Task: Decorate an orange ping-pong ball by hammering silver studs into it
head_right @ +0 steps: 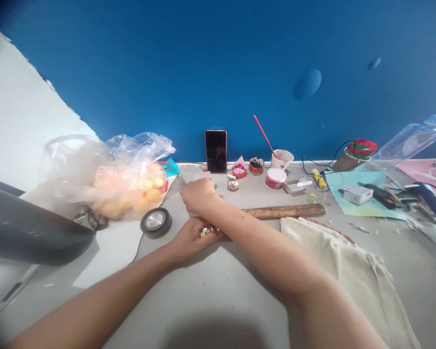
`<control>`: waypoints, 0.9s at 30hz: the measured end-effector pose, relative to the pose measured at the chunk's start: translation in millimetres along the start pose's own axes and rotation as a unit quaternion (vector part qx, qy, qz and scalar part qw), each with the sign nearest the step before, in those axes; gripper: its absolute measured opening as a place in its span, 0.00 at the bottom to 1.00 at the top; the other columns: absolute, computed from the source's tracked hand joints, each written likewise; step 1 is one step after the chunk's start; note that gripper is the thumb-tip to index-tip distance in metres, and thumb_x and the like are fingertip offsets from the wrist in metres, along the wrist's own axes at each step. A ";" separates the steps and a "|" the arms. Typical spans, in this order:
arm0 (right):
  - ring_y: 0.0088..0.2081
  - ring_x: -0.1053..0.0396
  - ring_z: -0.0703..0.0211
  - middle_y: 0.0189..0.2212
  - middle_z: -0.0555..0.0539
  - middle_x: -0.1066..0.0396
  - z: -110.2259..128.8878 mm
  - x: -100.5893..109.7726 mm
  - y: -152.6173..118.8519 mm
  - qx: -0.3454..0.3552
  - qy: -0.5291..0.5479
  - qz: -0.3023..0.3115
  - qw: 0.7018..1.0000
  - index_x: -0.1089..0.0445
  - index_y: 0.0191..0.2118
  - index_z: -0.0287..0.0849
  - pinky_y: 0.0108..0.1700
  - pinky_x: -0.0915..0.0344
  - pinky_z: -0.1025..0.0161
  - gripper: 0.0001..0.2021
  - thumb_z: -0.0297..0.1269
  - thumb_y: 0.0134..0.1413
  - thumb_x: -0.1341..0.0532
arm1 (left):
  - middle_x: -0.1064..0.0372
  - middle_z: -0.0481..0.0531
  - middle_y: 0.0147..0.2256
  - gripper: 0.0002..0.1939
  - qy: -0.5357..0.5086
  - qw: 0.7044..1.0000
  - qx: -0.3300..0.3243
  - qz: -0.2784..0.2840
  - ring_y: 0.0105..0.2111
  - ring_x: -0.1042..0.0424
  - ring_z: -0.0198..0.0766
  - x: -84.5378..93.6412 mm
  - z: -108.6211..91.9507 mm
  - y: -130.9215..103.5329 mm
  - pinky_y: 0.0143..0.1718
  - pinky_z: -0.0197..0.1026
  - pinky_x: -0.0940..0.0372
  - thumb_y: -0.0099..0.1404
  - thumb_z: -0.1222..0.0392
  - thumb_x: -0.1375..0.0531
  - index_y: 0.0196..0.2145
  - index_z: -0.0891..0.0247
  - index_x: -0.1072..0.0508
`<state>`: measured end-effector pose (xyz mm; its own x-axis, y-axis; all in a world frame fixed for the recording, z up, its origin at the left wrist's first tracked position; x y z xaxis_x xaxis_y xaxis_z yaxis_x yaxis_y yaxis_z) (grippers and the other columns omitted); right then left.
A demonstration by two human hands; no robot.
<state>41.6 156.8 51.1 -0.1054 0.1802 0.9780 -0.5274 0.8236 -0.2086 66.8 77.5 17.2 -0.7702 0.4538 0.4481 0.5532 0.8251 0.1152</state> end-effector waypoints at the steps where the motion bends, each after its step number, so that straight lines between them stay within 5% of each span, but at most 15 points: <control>1: 0.51 0.22 0.39 0.46 0.28 0.20 -1.9 1.9 -2.1 -0.005 0.000 -0.007 1.000 0.23 0.53 0.35 0.47 0.27 0.49 0.16 0.29 0.62 0.40 | 0.23 0.51 0.30 0.06 0.002 1.000 0.000 -0.003 0.34 0.25 0.43 0.8 -0.7 0.3 0.37 0.41 0.32 0.63 0.60 0.38 0.29 0.63 0.24; 7: 0.47 0.21 0.43 0.47 0.31 0.20 -14.6 26.8 -25.1 -0.028 0.020 -0.078 0.996 0.23 0.50 0.36 0.42 0.30 0.57 0.15 0.31 0.61 0.42 | 0.23 0.50 0.30 0.08 -0.012 1.000 0.025 -0.010 0.34 0.25 0.43 3.3 2.2 0.3 0.38 0.42 0.33 0.62 0.57 0.37 0.28 0.61 0.29; 12: 0.35 0.26 0.55 0.34 0.43 0.21 -37.8 41.3 -62.7 -0.052 0.174 -0.175 0.968 0.24 0.34 0.39 0.33 0.40 0.64 0.07 0.29 0.54 0.41 | 0.25 0.48 0.29 0.08 0.025 0.998 0.047 0.023 0.30 0.29 0.40 0.6 5.1 -1.2 0.34 0.40 0.38 0.65 0.55 0.40 0.30 0.60 0.28; 16: 0.27 0.35 0.64 0.22 0.53 0.29 -65.4 24.3 -99.1 -0.071 0.370 -0.232 0.897 0.32 0.25 0.42 0.28 0.45 0.66 0.05 0.26 0.46 0.40 | 0.29 0.47 0.30 0.07 -0.025 0.998 0.047 -0.017 0.33 0.31 0.39 11.3 3.0 -1.6 0.36 0.39 0.38 0.64 0.56 0.39 0.31 0.61 0.30; 19: 0.26 0.35 0.64 0.23 0.53 0.28 -83.5 -1.5 -115.6 -0.080 0.496 -0.242 0.830 0.31 0.25 0.42 0.28 0.43 0.67 0.04 0.33 0.47 0.37 | 0.29 0.47 0.35 0.10 -0.126 0.990 0.045 -0.036 0.32 0.32 0.36 14.4 5.8 -1.1 0.34 0.38 0.37 0.61 0.58 0.37 0.40 0.61 0.29; 23: 0.24 0.36 0.64 0.23 0.52 0.29 -103.7 -38.3 -119.7 -0.113 0.632 -0.238 0.729 0.27 0.28 0.41 0.27 0.42 0.65 0.11 0.43 0.47 0.31 | 0.29 0.50 0.43 0.19 -0.261 0.958 0.097 -0.062 0.28 0.35 0.30 13.6 23.0 -0.1 0.32 0.38 0.32 0.60 0.58 0.35 0.49 0.58 0.32; 27: 0.20 0.42 0.66 0.17 0.54 0.35 -107.7 -54.1 -114.4 -0.109 0.693 -0.224 0.676 0.27 0.25 0.41 0.24 0.45 0.64 0.16 0.49 0.44 0.27 | 0.28 0.50 0.41 0.24 -0.263 0.957 0.099 -0.075 0.28 0.33 0.31 17.8 26.6 2.9 0.31 0.38 0.29 0.58 0.55 0.30 0.49 0.60 0.31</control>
<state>198.4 110.8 21.1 0.9953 0.0930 0.0275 -0.0919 0.9950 -0.0378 46.3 97.0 2.0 -0.9182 0.3890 -0.0753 0.3931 0.9181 -0.0514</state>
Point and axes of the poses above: each hand's wrist, its own y-axis towards the middle knuckle, its own x-axis out of the back of the hand, z = x × y, the point moved 10 cm from there along y, towards the middle knuckle
